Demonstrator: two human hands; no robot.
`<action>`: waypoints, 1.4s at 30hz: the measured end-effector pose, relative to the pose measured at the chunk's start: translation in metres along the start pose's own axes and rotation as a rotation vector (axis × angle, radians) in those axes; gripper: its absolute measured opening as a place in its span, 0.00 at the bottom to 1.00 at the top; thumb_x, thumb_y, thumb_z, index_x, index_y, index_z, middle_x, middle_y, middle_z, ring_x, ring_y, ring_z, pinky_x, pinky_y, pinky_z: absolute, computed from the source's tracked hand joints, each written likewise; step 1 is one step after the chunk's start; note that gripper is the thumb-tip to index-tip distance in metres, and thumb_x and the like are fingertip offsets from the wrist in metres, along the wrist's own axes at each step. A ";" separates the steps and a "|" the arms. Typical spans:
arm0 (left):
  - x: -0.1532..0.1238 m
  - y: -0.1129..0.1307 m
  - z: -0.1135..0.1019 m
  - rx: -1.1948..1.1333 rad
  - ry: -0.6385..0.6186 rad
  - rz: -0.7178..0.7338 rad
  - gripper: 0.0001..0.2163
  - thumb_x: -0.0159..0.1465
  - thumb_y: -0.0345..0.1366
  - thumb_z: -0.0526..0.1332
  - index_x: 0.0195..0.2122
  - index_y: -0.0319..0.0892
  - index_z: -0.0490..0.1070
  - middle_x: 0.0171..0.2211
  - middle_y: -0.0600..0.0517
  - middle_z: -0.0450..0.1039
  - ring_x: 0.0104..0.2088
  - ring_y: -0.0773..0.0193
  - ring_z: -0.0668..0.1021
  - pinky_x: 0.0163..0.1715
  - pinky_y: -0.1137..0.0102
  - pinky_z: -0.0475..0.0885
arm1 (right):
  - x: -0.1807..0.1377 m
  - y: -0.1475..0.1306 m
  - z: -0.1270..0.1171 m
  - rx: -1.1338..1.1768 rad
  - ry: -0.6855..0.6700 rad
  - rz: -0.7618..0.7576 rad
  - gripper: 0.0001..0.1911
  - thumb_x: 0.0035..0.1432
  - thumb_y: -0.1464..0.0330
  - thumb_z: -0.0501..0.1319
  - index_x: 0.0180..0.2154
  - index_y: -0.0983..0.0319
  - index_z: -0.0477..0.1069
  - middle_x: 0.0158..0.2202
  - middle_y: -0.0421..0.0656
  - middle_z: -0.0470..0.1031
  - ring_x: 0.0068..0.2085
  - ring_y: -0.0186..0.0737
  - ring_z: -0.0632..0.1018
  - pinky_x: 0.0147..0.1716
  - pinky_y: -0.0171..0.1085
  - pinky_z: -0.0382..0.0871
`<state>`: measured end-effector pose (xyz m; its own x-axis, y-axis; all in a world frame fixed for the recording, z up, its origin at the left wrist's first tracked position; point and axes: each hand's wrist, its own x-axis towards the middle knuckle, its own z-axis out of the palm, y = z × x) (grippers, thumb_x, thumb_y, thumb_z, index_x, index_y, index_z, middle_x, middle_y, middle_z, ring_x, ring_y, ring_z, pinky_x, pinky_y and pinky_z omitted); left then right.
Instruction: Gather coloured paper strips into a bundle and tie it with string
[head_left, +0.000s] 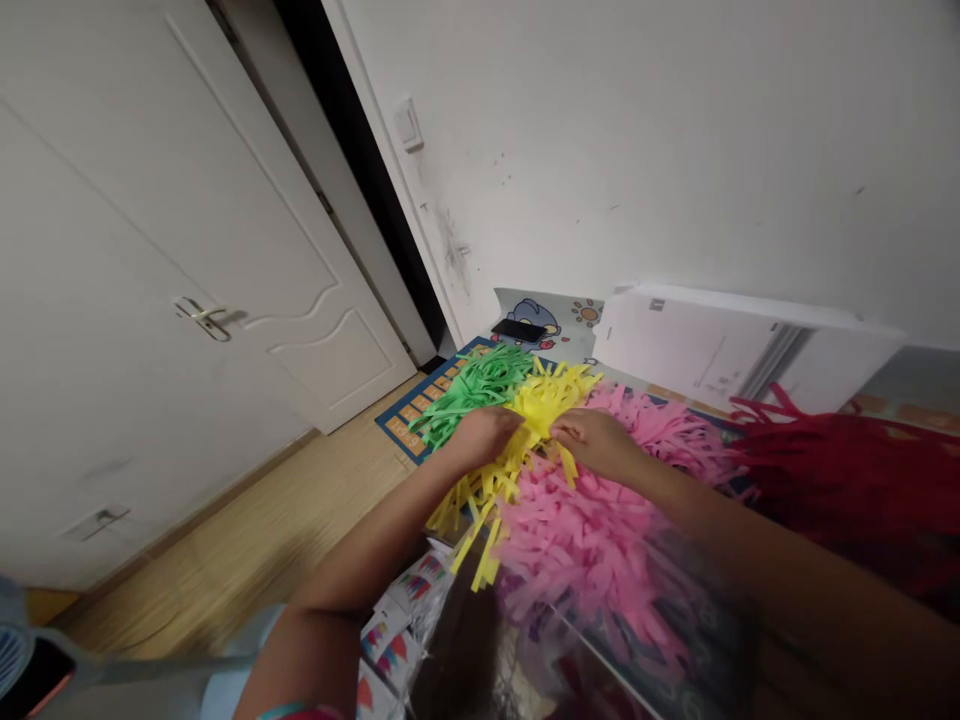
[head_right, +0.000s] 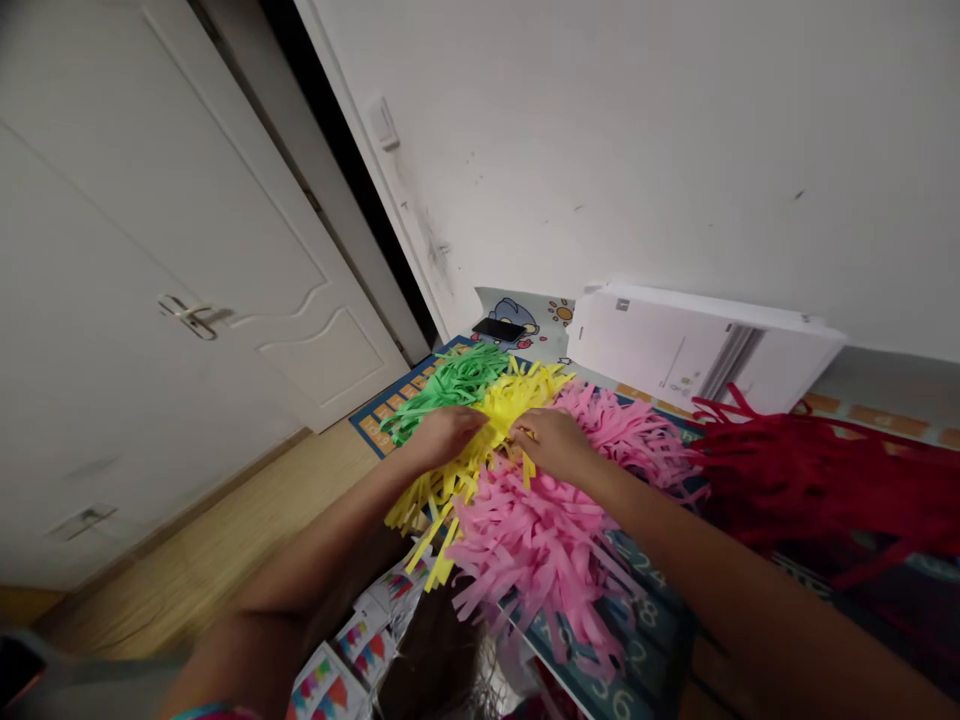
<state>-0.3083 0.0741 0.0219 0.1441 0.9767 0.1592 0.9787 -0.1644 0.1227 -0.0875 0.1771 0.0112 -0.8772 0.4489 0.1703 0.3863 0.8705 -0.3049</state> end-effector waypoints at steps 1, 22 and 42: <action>0.003 0.004 0.006 0.003 -0.036 0.011 0.11 0.67 0.30 0.56 0.42 0.41 0.79 0.41 0.44 0.81 0.43 0.57 0.80 0.45 0.67 0.73 | 0.006 0.002 0.002 -0.023 -0.011 -0.002 0.19 0.70 0.66 0.49 0.47 0.61 0.79 0.47 0.48 0.80 0.48 0.42 0.78 0.48 0.38 0.65; 0.057 -0.002 0.038 -0.197 -0.327 -0.272 0.07 0.63 0.36 0.65 0.37 0.38 0.78 0.33 0.52 0.79 0.33 0.63 0.78 0.37 0.68 0.72 | 0.013 -0.001 0.002 -0.160 0.073 0.245 0.17 0.69 0.66 0.51 0.49 0.63 0.76 0.50 0.52 0.77 0.51 0.49 0.75 0.46 0.44 0.59; 0.057 -0.028 0.038 -0.612 -0.346 -0.315 0.08 0.66 0.36 0.64 0.31 0.37 0.72 0.26 0.56 0.72 0.27 0.68 0.75 0.33 0.69 0.73 | 0.009 -0.009 0.025 -0.135 -0.066 0.008 0.18 0.67 0.69 0.52 0.51 0.60 0.76 0.53 0.49 0.77 0.52 0.48 0.72 0.50 0.43 0.59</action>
<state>-0.3221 0.1399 -0.0097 0.0080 0.9610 -0.2765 0.7404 0.1801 0.6476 -0.1064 0.1681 -0.0077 -0.8889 0.4459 0.1051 0.4246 0.8880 -0.1765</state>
